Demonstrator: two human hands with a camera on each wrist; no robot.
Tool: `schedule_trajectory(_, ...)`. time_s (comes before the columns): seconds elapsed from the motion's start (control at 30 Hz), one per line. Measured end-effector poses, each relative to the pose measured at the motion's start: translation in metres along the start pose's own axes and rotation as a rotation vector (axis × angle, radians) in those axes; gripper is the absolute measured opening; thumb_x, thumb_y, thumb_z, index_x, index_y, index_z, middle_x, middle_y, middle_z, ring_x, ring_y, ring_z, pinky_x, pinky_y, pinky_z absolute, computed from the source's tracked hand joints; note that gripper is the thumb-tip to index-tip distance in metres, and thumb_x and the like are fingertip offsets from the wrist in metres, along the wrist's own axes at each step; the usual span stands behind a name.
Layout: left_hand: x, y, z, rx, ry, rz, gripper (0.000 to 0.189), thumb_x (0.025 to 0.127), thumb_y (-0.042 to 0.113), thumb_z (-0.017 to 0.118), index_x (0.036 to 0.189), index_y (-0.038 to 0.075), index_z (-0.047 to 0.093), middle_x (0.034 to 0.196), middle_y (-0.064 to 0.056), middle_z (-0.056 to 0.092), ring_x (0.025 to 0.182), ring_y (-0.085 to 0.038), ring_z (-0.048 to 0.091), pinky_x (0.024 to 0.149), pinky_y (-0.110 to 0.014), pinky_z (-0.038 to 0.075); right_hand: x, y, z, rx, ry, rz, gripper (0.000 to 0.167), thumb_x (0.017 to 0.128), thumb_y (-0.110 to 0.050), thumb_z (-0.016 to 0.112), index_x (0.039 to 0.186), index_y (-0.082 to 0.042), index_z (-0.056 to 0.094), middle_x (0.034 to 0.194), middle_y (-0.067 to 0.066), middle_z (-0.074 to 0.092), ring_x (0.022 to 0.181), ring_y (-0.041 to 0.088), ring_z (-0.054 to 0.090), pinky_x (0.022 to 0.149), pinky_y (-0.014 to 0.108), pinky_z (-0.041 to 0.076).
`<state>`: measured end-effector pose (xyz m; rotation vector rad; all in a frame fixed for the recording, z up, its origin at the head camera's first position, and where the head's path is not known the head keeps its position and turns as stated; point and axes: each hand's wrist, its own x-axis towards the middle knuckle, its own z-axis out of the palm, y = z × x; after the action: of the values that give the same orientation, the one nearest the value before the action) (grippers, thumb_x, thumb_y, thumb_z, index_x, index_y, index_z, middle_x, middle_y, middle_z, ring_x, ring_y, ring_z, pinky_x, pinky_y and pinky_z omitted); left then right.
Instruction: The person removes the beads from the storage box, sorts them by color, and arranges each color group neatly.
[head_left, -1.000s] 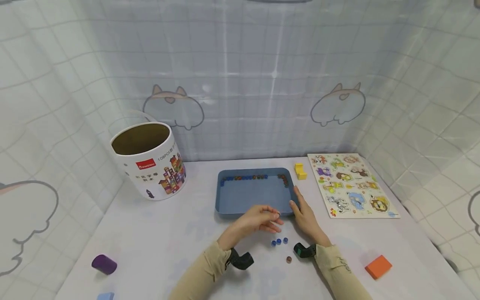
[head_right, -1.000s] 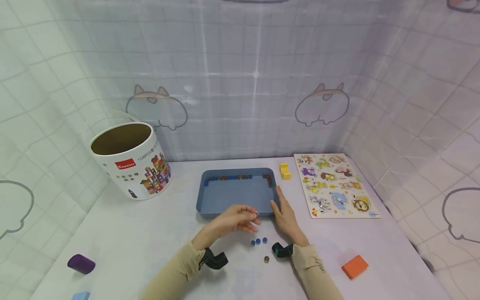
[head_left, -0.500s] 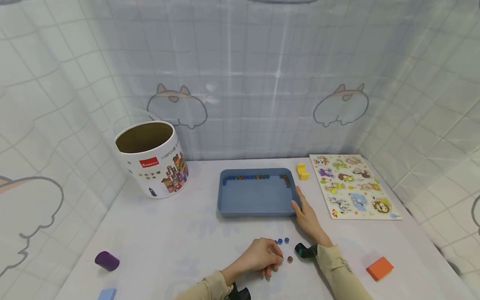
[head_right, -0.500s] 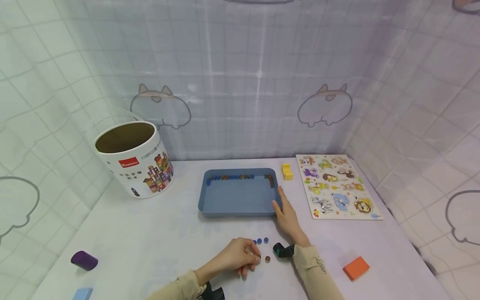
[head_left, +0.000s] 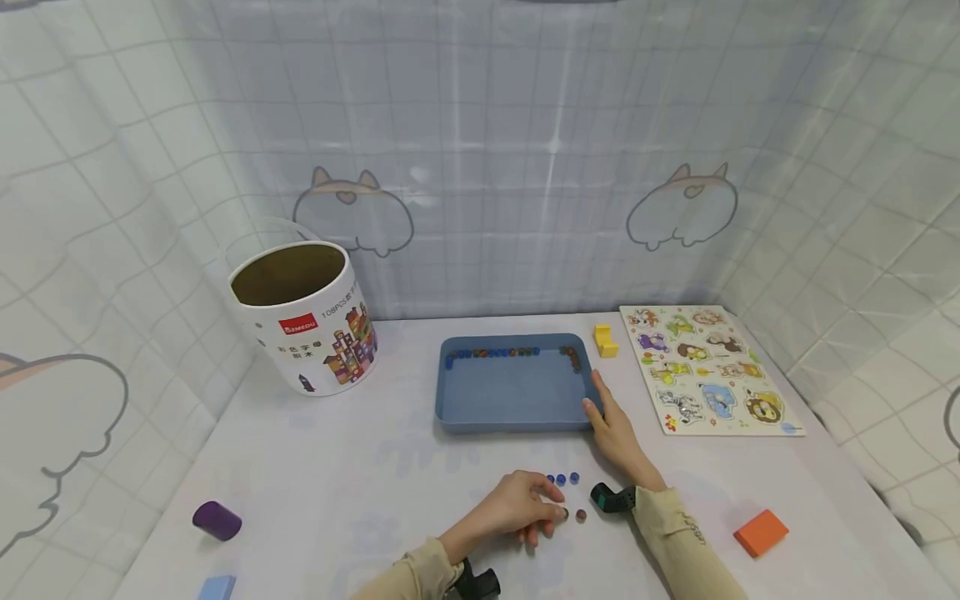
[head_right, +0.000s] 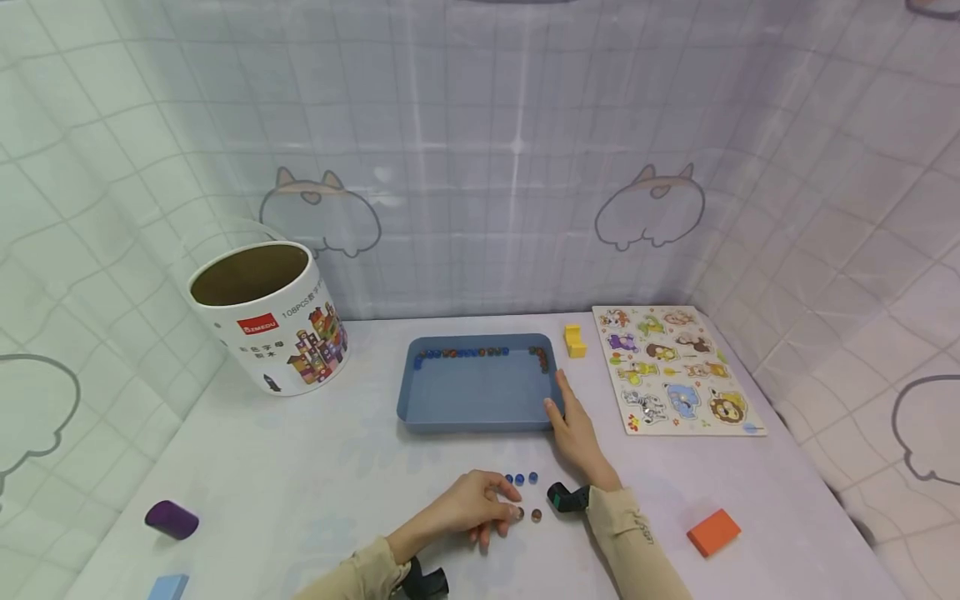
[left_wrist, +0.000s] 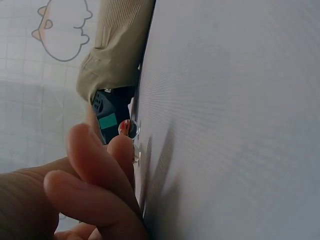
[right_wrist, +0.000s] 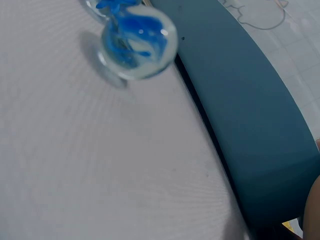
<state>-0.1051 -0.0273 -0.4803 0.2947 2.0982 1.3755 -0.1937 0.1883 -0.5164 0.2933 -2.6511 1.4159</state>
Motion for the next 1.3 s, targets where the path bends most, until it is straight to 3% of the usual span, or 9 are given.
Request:
schedule_trajectory(0.3, 0.004, 0.004, -0.001, -0.014, -0.017, -0.005, 0.008, 0.088, 0.016, 0.071, 0.096, 0.014, 0.069, 0.057, 0.003, 0.064, 0.035, -0.004, 0.048, 0.035, -0.016, 0.035, 0.0, 0.001, -0.004, -0.002, -0.009, 0.029, 0.06, 0.106, -0.033, 0.036, 0.156, -0.007, 0.014, 0.162, 0.017, 0.014, 0.149, 0.037, 0.016, 0.12, 0.052, 0.015)
schedule_trajectory(0.5, 0.014, 0.031, -0.022, -0.081, 0.009, 0.034, 0.019, 0.09, 0.02, 0.069, 0.107, 0.01, 0.07, 0.067, -0.008, 0.071, 0.036, -0.006, 0.049, 0.036, -0.019, 0.037, 0.002, 0.002, -0.007, -0.006, -0.002, 0.023, 0.061, 0.106, -0.032, 0.038, 0.156, -0.005, 0.015, 0.161, 0.019, 0.015, 0.148, 0.039, 0.017, 0.119, 0.054, 0.016)
schedule_trajectory(0.6, 0.035, 0.052, -0.04, -0.153, 0.044, 0.058, 0.028, 0.093, 0.022, 0.066, 0.115, 0.005, 0.067, 0.077, -0.015, 0.073, 0.038, -0.006, 0.051, 0.038, -0.019, 0.039, 0.002, 0.003, -0.009, -0.004, 0.007, 0.022, 0.06, 0.106, -0.03, 0.038, 0.155, -0.005, 0.015, 0.161, 0.02, 0.015, 0.148, 0.039, 0.018, 0.119, 0.054, 0.016)
schedule_trajectory(0.73, 0.077, 0.074, -0.062, -0.27, 0.097, 0.055, 0.034, 0.097, 0.025, 0.06, 0.123, 0.004, 0.063, 0.091, -0.016, 0.073, 0.046, -0.006, 0.057, 0.045, -0.019, 0.045, 0.002, 0.006, -0.008, 0.002, 0.015, 0.022, 0.06, 0.106, -0.029, 0.038, 0.155, -0.004, 0.015, 0.161, 0.02, 0.015, 0.147, 0.04, 0.018, 0.119, 0.054, 0.016)
schedule_trajectory(0.87, 0.121, 0.08, -0.071, -0.356, 0.143, -0.006, 0.037, 0.099, 0.022, 0.057, 0.128, 0.001, 0.06, 0.103, -0.014, 0.071, 0.058, -0.007, 0.063, 0.057, -0.02, 0.052, 0.001, 0.007, -0.003, 0.017, 0.013, 0.02, 0.06, 0.106, -0.03, 0.038, 0.155, -0.005, 0.016, 0.161, 0.02, 0.016, 0.147, 0.039, 0.018, 0.118, 0.054, 0.017)
schedule_trajectory(0.97, 0.145, 0.079, -0.072, -0.392, 0.172, -0.078, 0.037, 0.098, 0.018, 0.057, 0.129, -0.003, 0.057, 0.106, -0.016, 0.071, 0.061, -0.008, 0.065, 0.061, -0.019, 0.054, 0.001, 0.006, 0.0, 0.042, 0.012, 0.009, 0.059, 0.106, -0.028, 0.039, 0.155, -0.004, 0.017, 0.161, 0.02, 0.017, 0.148, 0.039, 0.018, 0.118, 0.054, 0.017)
schedule_trajectory(1.17, 0.166, 0.079, -0.068, -0.449, 0.238, -0.169, 0.036, 0.098, 0.012, 0.054, 0.127, -0.009, 0.056, 0.097, -0.017, 0.071, 0.061, -0.011, 0.065, 0.055, -0.017, 0.052, 0.002, 0.003, 0.003, 0.069, 0.033, -0.021, 0.057, 0.106, -0.025, 0.039, 0.155, -0.005, 0.018, 0.16, 0.019, 0.02, 0.147, 0.038, 0.02, 0.117, 0.055, 0.019)
schedule_trajectory(1.3, 0.172, 0.08, -0.064, -0.492, 0.25, -0.188, 0.033, 0.097, 0.007, 0.053, 0.125, -0.01, 0.057, 0.104, -0.023, 0.071, 0.062, -0.013, 0.067, 0.054, -0.017, 0.053, 0.002, 0.002, 0.002, 0.077, 0.034, -0.02, 0.057, 0.106, -0.026, 0.038, 0.155, -0.005, 0.018, 0.16, 0.019, 0.02, 0.147, 0.038, 0.02, 0.117, 0.054, 0.02)
